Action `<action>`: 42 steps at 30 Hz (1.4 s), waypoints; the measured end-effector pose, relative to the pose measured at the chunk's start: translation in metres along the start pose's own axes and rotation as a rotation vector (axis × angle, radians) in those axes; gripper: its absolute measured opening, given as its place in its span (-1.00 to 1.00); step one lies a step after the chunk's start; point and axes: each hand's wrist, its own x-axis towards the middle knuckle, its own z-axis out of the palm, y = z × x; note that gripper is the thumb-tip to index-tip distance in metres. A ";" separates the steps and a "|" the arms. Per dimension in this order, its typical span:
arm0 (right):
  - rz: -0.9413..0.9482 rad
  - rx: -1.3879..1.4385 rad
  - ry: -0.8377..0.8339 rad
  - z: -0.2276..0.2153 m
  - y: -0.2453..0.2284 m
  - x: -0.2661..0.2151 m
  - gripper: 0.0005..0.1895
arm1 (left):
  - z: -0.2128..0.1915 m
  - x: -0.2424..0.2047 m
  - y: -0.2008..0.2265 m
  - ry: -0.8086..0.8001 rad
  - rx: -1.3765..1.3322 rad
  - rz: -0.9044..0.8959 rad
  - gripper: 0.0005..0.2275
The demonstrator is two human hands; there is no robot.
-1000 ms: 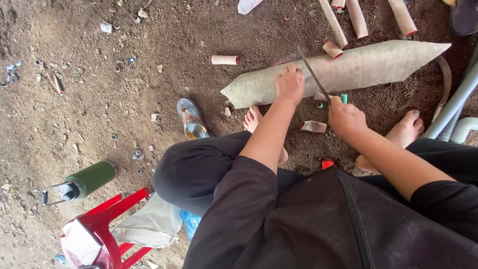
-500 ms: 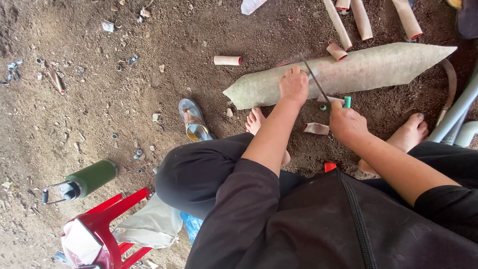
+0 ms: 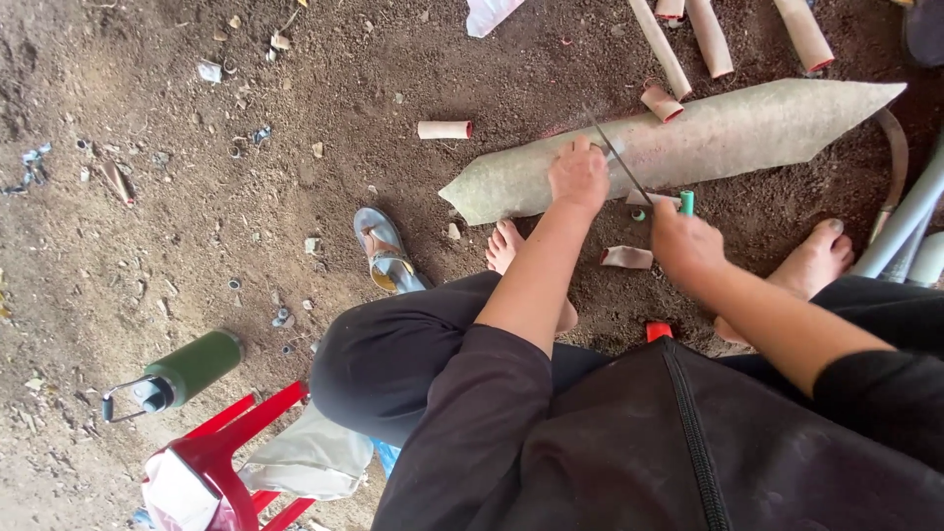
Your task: Cutting small sections of PVC pipe using a handheld hacksaw blade while sitting on the ground.
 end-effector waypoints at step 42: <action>-0.030 0.088 0.027 0.018 -0.006 -0.003 -0.91 | -0.001 -0.007 0.000 0.025 -0.031 0.065 -0.77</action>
